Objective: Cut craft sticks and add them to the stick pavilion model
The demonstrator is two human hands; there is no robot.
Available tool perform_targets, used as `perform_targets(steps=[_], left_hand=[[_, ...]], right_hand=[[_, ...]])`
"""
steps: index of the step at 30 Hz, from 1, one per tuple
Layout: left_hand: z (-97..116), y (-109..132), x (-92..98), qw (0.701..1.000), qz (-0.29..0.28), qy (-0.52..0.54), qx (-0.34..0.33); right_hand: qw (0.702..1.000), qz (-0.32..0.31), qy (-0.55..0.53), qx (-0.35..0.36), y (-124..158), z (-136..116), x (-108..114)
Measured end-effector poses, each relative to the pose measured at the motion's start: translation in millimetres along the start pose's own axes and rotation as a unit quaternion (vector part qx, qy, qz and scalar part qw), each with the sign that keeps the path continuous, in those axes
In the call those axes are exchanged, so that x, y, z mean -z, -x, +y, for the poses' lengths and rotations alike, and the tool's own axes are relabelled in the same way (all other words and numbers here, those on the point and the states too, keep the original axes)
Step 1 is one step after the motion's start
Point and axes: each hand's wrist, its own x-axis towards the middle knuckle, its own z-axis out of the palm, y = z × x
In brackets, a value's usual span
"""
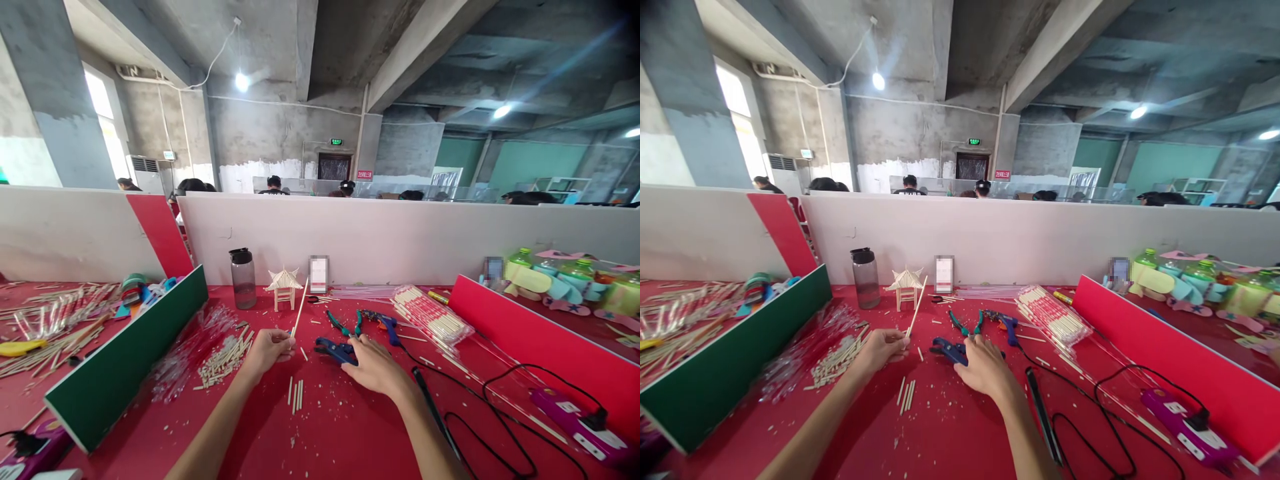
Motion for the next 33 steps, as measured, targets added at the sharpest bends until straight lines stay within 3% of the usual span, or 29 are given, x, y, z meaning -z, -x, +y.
perform_targets(steps=[4,7,11,18,33], left_hand=[[3.8,2.4,3.0,1.000,-0.013,0.014,-0.010],[7.2,3.7,3.8,1.000,-0.016,0.010,-0.003],[11.4,6.6,4.3,0.999,-0.047,-0.019,0.008],[16.6,10.0,5.1,0.996,-0.066,-0.060,0.017],[13.8,8.8,4.2,0.989,-0.079,-0.125,0.009]], right_hand=[[0.977,0.020,-0.197,0.079,-2.0,3.7,3.8],[0.958,0.000,-0.260,0.117,-3.5,-1.0,1.9],[0.946,-0.051,-0.286,0.142,-8.7,-6.9,-7.8],[0.928,-0.077,-0.329,0.157,-14.8,-7.3,-17.0],[0.917,-0.075,-0.365,0.140,-15.5,-16.2,-23.4]])
